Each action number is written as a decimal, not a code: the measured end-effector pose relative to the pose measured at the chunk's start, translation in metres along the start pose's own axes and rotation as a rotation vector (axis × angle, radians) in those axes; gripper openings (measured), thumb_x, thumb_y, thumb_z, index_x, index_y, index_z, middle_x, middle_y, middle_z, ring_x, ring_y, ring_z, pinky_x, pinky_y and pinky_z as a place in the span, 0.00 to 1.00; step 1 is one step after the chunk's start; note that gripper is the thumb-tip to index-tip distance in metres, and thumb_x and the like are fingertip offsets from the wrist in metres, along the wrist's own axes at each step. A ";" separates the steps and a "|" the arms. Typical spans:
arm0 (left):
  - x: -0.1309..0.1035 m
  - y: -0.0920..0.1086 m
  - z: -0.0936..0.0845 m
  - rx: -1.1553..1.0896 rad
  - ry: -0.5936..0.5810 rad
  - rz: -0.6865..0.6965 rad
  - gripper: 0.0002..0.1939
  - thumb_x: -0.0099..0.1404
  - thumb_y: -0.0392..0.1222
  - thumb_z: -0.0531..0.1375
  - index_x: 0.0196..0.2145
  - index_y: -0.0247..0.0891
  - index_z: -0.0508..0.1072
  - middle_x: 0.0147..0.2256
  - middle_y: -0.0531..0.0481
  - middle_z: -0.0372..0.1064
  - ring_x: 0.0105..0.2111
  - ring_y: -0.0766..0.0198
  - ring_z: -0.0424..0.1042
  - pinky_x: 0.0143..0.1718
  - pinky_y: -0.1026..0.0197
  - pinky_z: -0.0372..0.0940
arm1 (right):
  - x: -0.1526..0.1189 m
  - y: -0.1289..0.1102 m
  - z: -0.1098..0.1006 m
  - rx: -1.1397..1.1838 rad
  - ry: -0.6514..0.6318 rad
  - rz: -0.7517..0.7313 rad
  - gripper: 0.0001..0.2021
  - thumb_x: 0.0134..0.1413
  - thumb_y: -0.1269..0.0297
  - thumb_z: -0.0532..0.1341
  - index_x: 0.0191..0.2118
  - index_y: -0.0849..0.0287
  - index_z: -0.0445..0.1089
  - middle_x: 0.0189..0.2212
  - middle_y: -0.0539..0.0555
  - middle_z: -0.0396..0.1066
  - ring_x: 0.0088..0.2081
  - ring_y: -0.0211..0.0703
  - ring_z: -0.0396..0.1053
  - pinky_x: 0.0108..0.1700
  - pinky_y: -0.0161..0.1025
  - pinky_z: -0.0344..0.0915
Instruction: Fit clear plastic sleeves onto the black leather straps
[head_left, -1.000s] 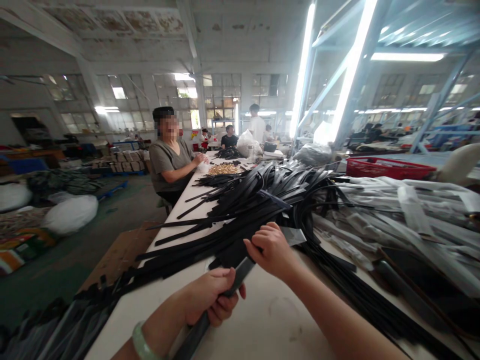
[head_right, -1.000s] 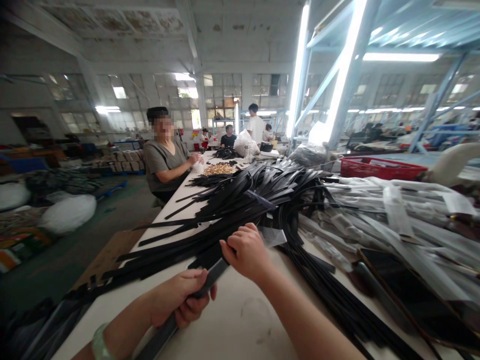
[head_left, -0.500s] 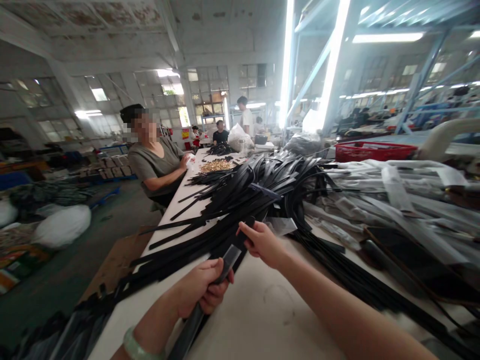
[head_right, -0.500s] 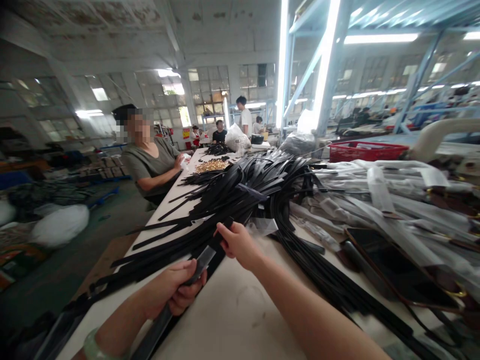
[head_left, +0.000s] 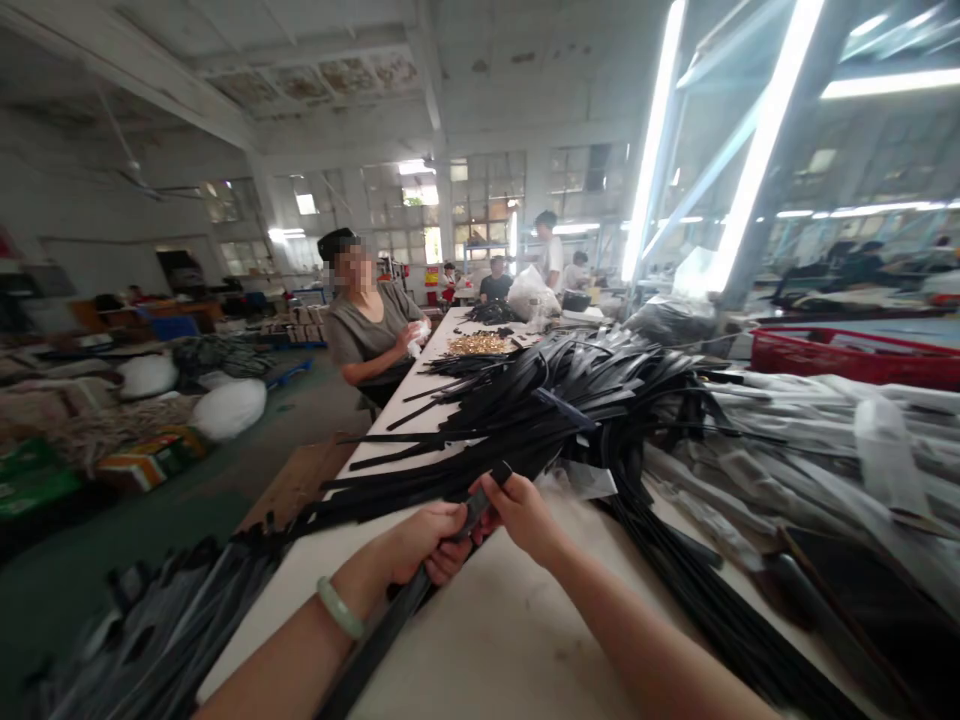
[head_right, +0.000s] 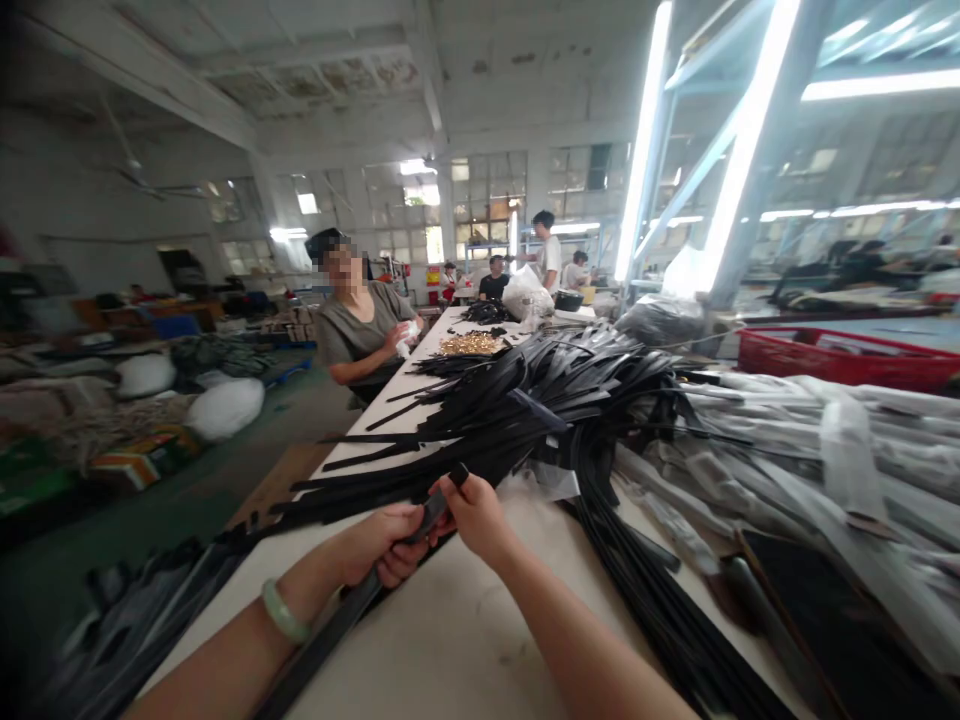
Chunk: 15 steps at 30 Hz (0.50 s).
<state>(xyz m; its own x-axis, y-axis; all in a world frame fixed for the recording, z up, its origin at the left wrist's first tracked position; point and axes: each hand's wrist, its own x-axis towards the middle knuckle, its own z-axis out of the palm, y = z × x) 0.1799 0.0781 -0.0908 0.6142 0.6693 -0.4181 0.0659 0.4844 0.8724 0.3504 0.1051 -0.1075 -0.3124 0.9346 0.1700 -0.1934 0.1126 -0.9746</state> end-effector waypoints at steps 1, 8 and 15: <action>-0.003 0.001 0.003 0.009 0.008 0.011 0.29 0.54 0.67 0.63 0.35 0.37 0.63 0.17 0.61 0.52 0.14 0.75 0.46 0.14 0.72 0.45 | 0.001 0.000 -0.002 -0.004 0.031 -0.014 0.27 0.42 0.35 0.62 0.29 0.59 0.70 0.14 0.48 0.64 0.17 0.40 0.65 0.20 0.38 0.65; -0.101 -0.031 0.031 0.111 0.162 0.021 0.29 0.53 0.57 0.68 0.45 0.36 0.68 0.25 0.54 0.66 0.22 0.68 0.65 0.25 0.64 0.66 | -0.004 -0.004 -0.020 0.055 0.123 -0.053 0.27 0.42 0.36 0.65 0.30 0.59 0.70 0.17 0.47 0.63 0.20 0.37 0.62 0.22 0.35 0.65; -0.286 -0.085 0.092 0.278 0.861 -0.066 0.26 0.61 0.65 0.58 0.42 0.38 0.70 0.21 0.59 0.57 0.16 0.73 0.51 0.16 0.71 0.49 | -0.045 0.006 0.005 0.035 -0.539 0.212 0.24 0.51 0.45 0.66 0.48 0.56 0.73 0.36 0.55 0.75 0.30 0.40 0.71 0.32 0.38 0.71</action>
<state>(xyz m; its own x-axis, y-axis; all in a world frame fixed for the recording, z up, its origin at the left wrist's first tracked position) 0.0712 -0.2063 -0.0223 -0.1902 0.8888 -0.4170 0.3358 0.4580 0.8231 0.3586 0.0616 -0.1207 -0.7757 0.6304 0.0306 -0.1026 -0.0782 -0.9916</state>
